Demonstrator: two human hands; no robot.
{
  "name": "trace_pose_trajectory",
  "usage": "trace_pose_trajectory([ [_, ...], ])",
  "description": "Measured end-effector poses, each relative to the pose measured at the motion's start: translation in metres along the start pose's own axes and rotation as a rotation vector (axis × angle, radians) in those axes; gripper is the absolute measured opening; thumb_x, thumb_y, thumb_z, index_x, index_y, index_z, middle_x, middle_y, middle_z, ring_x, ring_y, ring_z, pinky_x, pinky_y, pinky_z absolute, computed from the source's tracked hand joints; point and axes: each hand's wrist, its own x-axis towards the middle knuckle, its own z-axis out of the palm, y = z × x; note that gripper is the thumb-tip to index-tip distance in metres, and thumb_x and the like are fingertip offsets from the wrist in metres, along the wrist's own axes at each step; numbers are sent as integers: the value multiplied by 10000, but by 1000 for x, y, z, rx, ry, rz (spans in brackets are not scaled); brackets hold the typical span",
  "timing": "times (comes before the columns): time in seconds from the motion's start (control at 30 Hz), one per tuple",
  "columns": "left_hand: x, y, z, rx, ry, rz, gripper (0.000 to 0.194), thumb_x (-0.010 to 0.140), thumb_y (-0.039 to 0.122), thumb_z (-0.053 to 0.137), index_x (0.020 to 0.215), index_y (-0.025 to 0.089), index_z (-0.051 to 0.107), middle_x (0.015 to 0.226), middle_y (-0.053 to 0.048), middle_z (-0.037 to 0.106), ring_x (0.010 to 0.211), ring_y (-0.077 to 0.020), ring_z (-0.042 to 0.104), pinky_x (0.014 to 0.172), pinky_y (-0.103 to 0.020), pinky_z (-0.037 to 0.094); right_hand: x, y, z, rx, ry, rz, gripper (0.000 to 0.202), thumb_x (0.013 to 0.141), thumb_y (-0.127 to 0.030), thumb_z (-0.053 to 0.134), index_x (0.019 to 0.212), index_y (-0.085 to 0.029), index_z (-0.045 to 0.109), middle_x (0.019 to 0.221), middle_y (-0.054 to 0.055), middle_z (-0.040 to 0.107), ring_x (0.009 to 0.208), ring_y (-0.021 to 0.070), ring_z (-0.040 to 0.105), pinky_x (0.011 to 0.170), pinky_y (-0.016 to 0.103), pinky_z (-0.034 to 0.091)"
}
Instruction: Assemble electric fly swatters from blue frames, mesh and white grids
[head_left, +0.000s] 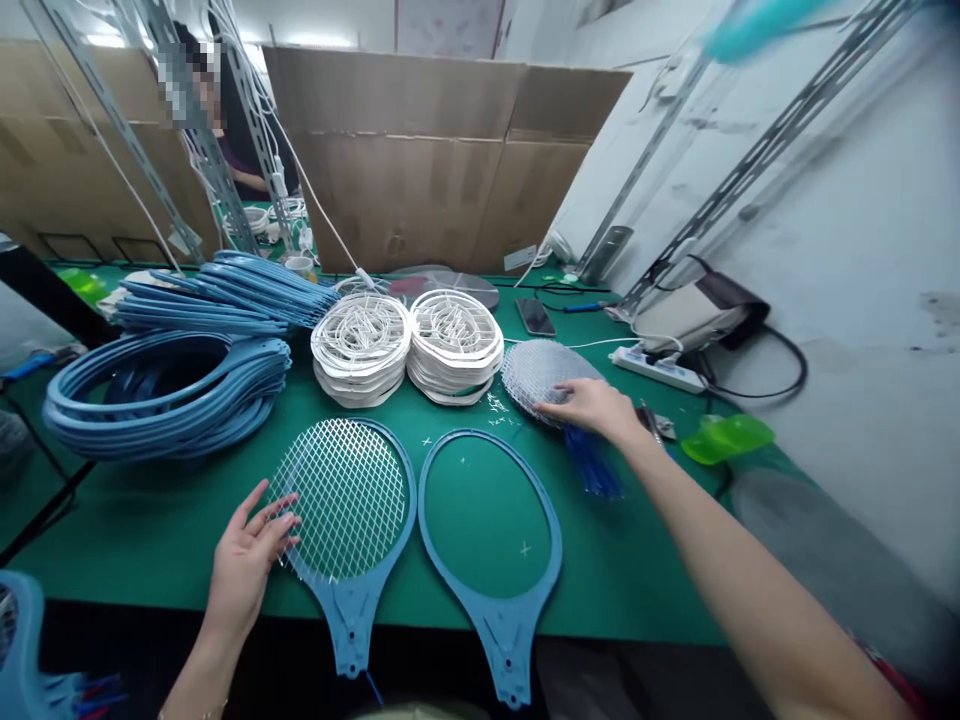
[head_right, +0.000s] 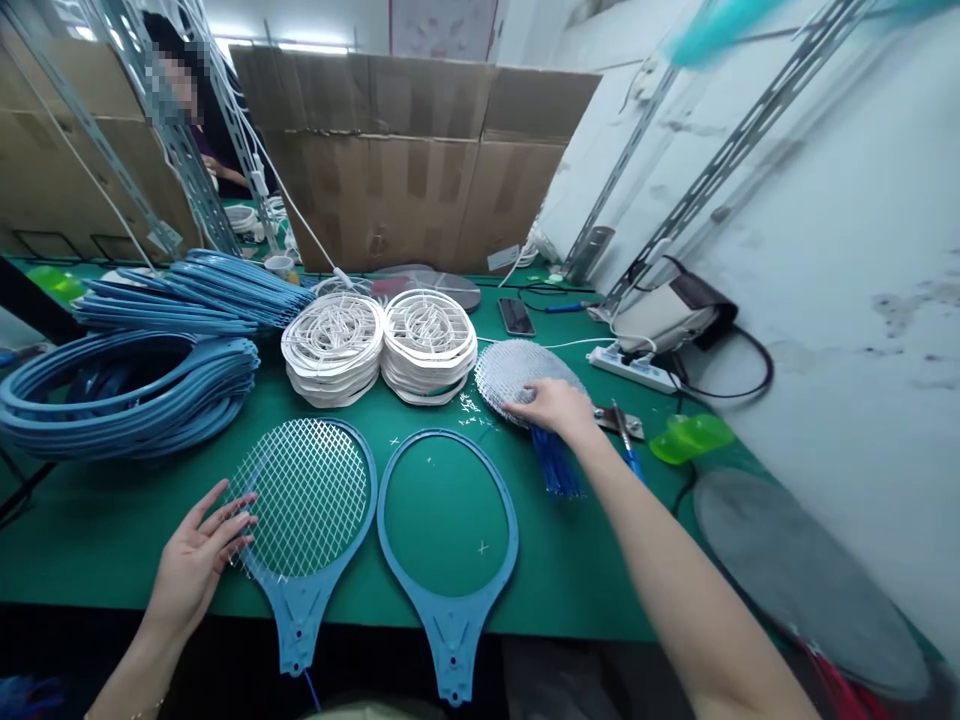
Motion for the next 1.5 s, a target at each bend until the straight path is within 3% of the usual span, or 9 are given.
trace_pose_trajectory([
  [0.1,-4,11,4,-5,-54,35,924,687,237,882,1497,220,437,1238,-122,688,900,-183,710,682,-219,617,-1,3,2,-2,-41,-53,642,741,-662,688,1237,-255,713,1220,101,710,1128,363,631,810,384,509],
  [0.3,-10,29,3,-86,-55,11,774,710,159,836,1419,273,548,1229,-76,699,839,-161,723,636,-193,633,2,17,13,32,4,-143,1006,625,-600,823,1475,-163,506,1429,167,568,1259,381,554,937,403,486],
  [0.53,-13,26,5,-88,-71,-26,727,755,103,772,1419,301,552,1258,-67,688,865,-170,727,643,-206,647,5,35,7,180,-24,-142,811,577,-626,840,1261,-214,698,1147,105,728,1014,318,668,768,340,518],
  [0.73,-8,26,8,-81,-82,-49,694,755,68,741,1384,319,590,1242,-46,694,853,-171,734,636,-196,645,-3,44,4,290,29,-212,671,677,-584,784,1217,-194,703,1253,80,687,963,228,664,821,296,520],
  [0.87,-4,24,4,-67,-85,-50,709,749,81,740,1390,342,585,1264,-38,685,871,-188,739,648,-205,649,-33,51,5,238,240,51,345,757,-536,703,880,-219,761,1022,77,735,885,256,661,688,319,483],
  [0.93,-2,22,2,-64,-86,-50,719,736,98,757,1388,349,586,1280,-37,678,878,-195,739,653,-206,648,-51,51,13,267,258,173,275,739,-509,720,740,-235,747,853,65,733,787,253,659,603,310,437],
  [1.1,-6,24,17,-27,-96,-48,714,722,126,768,1379,346,596,1267,-31,681,888,-188,730,649,-186,638,-74,43,41,434,233,157,201,779,-399,679,709,-219,732,780,55,734,730,218,664,584,286,429],
  [1.23,-9,27,26,-13,-109,-15,724,714,160,784,1388,339,589,1258,-35,683,880,-185,725,642,-178,634,-72,39,43,453,275,187,176,778,-347,609,749,-216,723,829,53,741,741,210,656,596,278,428],
  [1.5,-6,20,17,8,-125,-38,776,679,218,842,1395,360,578,1313,-40,656,904,-209,725,650,-210,645,-52,47,17,531,259,134,123,683,-289,615,597,-205,641,650,18,676,623,176,601,575,262,413],
])
